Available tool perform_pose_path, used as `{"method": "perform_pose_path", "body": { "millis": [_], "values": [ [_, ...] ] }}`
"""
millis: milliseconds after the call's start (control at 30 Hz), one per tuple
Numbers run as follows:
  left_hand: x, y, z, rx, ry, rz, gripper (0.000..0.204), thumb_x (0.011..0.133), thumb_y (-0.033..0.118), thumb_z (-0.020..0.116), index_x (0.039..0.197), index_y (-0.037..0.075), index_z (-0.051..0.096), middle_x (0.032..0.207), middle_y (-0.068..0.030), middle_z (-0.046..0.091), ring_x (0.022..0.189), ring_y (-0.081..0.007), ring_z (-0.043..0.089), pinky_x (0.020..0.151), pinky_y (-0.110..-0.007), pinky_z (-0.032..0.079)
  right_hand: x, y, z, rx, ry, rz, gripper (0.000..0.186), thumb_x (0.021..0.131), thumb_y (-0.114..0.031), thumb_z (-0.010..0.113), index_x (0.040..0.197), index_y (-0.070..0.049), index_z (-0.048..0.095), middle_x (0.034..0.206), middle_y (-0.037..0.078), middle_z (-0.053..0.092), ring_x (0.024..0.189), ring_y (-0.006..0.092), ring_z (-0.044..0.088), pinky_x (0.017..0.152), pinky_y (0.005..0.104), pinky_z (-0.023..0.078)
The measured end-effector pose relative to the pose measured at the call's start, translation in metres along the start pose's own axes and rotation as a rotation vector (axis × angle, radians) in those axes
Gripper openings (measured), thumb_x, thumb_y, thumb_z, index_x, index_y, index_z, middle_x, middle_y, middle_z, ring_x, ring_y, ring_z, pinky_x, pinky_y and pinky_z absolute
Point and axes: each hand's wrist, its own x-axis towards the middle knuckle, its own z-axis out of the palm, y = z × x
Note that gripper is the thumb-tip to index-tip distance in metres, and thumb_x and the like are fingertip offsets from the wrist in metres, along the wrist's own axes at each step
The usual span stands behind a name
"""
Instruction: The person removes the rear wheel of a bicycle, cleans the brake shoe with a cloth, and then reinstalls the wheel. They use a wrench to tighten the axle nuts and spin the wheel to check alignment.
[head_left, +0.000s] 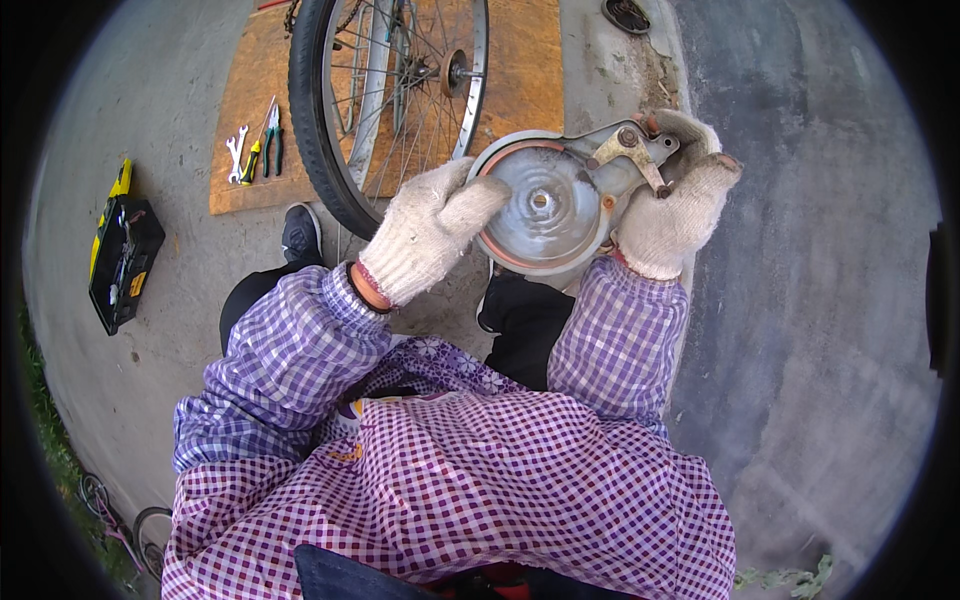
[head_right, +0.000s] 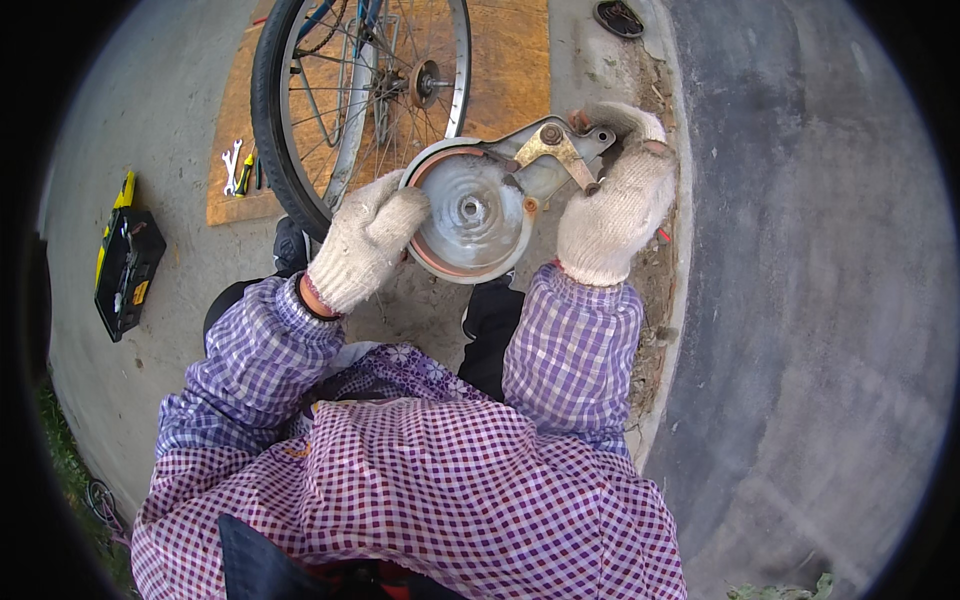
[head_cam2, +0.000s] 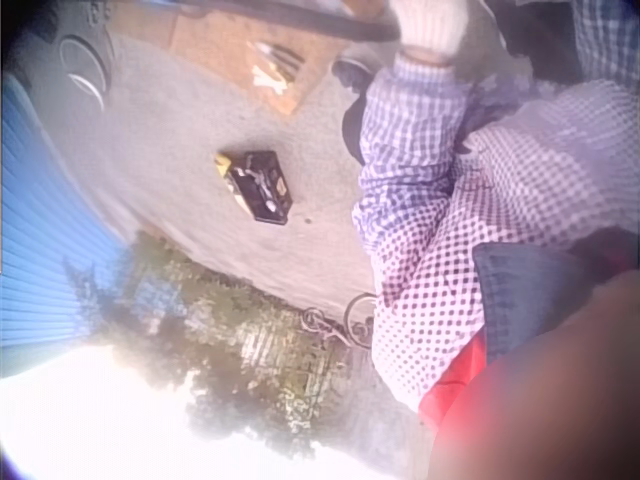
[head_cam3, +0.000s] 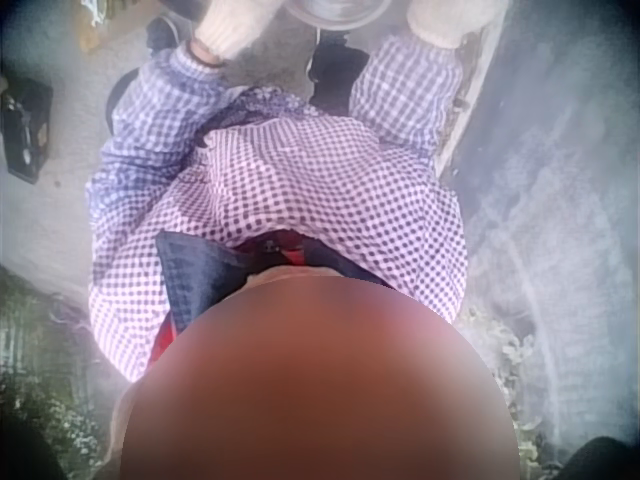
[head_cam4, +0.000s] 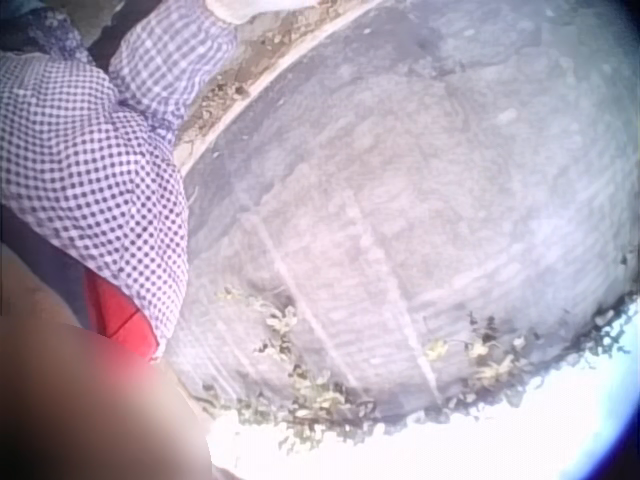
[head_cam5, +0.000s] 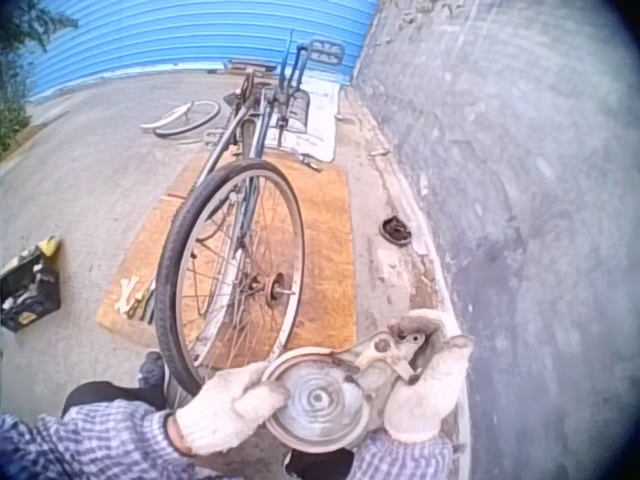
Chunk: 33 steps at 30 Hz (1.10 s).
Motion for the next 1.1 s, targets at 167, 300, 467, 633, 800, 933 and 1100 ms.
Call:
{"method": "perform_pose_path", "body": {
  "millis": [167,300,467,633,800,933,1100],
  "values": [
    [0.002,-0.001,-0.004,0.059,0.006,0.012,0.055,0.099,0.048,0.061,0.117,-0.004,0.067,0.091,-0.0157,0.067,0.085,-0.0213,0.066,0.079,-0.037,0.053,-0.003,-0.01,-0.001,0.121,0.025,0.046,0.022,0.098,-0.001,0.054,0.118,-0.001,0.064,0.112,0.011,0.069,0.106,0.0224,0.067,0.097,0.0352,0.054],
    [0.002,-0.005,0.0,-0.042,0.062,0.055,0.05,0.1,0.043,0.06,0.116,-0.004,0.066,0.085,-0.0119,0.064,0.079,-0.018,0.063,0.073,-0.035,0.052,-0.001,-0.015,-0.005,0.227,0.006,0.108,0.026,0.107,-0.019,0.048,0.116,-0.001,0.065,0.111,0.011,0.07,0.103,0.0217,0.068,0.095,0.0363,0.054],
    [0.005,-0.015,0.004,-0.152,0.095,0.066,0.047,0.105,0.042,0.056,0.113,-0.003,0.065,0.078,-0.0074,0.06,0.073,-0.016,0.059,0.067,-0.034,0.049,0.001,-0.022,-0.01,0.177,-0.017,0.038,0.023,0.101,-0.014,0.054,0.116,-0.002,0.065,0.108,0.011,0.072,0.101,0.021,0.069,0.094,0.0363,0.055],
    [0.006,-0.02,0.001,-0.146,0.097,0.055,0.046,0.108,0.042,0.054,0.112,-0.002,0.065,0.076,-0.006,0.058,0.07,-0.0148,0.057,0.066,-0.034,0.048,-0.001,-0.027,-0.013,-0.012,-0.104,-0.081,0.018,0.105,-0.008,0.059,0.118,0.005,0.059,0.11,0.017,0.067,0.106,0.024,0.07,0.095,0.0338,0.057],
    [0.006,-0.017,0.001,-0.169,0.099,0.048,0.044,0.108,0.041,0.053,0.112,-0.002,0.065,0.074,-0.0053,0.057,0.066,-0.0138,0.056,0.063,-0.033,0.047,-0.003,-0.026,-0.013,0.019,-0.074,-0.054,0.036,0.085,-0.002,0.061,0.121,0.0,0.065,0.113,0.012,0.073,0.102,0.0202,0.069,0.091,0.0336,0.054],
    [0.005,-0.014,0.001,-0.199,0.119,0.021,0.044,0.108,0.04,0.054,0.111,-0.002,0.066,0.072,-0.0051,0.057,0.063,-0.013,0.055,0.061,-0.032,0.046,-0.004,-0.023,-0.01,0.156,-0.07,-0.009,0.034,0.087,-0.004,0.067,0.122,-0.001,0.064,0.114,0.012,0.072,0.104,0.0199,0.069,0.094,0.035,0.054],
    [0.007,-0.011,0.002,-0.153,0.128,0.03,0.046,0.106,0.04,0.057,0.112,-0.004,0.066,0.078,-0.0095,0.062,0.071,-0.0174,0.061,0.068,-0.035,0.049,-0.004,-0.018,-0.009,0.521,-0.086,0.14,0.031,0.097,-0.02,0.07,0.121,0.0,0.066,0.114,0.01,0.071,0.106,0.0186,0.067,0.094,0.0347,0.054]
  ]
}}
